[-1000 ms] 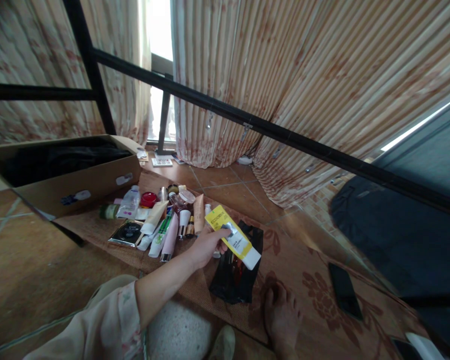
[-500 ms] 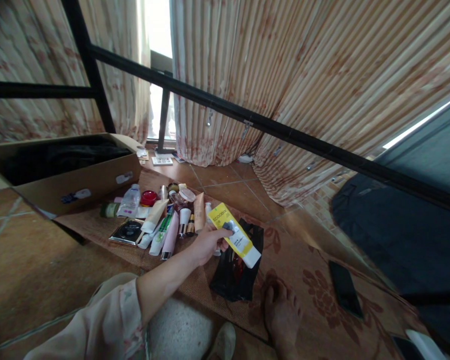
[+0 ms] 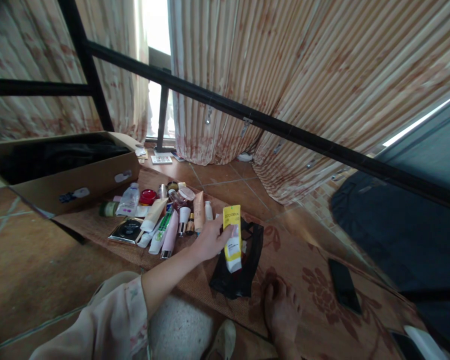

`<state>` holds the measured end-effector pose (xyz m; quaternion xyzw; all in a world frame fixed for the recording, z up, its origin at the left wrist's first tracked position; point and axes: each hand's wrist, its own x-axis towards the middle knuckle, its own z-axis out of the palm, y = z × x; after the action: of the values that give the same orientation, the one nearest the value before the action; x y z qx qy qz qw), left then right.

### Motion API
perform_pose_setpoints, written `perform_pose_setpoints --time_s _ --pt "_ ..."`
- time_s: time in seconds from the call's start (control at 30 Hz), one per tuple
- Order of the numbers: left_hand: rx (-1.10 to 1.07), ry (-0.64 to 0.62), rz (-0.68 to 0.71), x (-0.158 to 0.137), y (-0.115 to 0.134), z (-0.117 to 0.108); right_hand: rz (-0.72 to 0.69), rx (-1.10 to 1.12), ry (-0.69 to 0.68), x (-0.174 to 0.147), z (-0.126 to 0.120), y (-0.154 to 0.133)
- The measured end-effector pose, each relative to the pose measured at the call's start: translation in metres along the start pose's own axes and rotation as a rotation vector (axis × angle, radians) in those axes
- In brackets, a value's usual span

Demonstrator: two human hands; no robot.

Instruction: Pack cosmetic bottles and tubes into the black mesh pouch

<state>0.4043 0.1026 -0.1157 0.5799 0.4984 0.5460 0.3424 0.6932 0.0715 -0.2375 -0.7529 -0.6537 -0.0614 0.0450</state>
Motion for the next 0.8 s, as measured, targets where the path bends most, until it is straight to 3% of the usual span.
perform_pose_setpoints --time_s 0.1,0.2,0.3,0.4,0.6,0.8 --pt "0.366 -0.087 0.036 0.004 0.006 0.000 -0.008 0.013 -0.003 -0.001 -0.002 -0.001" --pt "0.663 -0.274 0.071 0.009 0.014 0.005 -0.010 0.024 -0.010 -0.002 -0.004 -0.003" --pt "0.829 -0.432 0.065 0.014 0.020 0.013 0.017 0.028 -0.026 -0.001 -0.006 -0.004" --pt "0.878 -0.505 0.004 0.017 0.024 0.021 0.022 0.034 -0.029 -0.001 -0.006 -0.004" --pt "0.811 -0.414 -0.006 0.015 0.022 0.030 0.007 0.027 -0.014 -0.001 -0.006 -0.005" --pt "0.615 -0.262 0.025 0.017 0.010 0.018 0.022 0.022 -0.032 0.000 -0.008 -0.006"
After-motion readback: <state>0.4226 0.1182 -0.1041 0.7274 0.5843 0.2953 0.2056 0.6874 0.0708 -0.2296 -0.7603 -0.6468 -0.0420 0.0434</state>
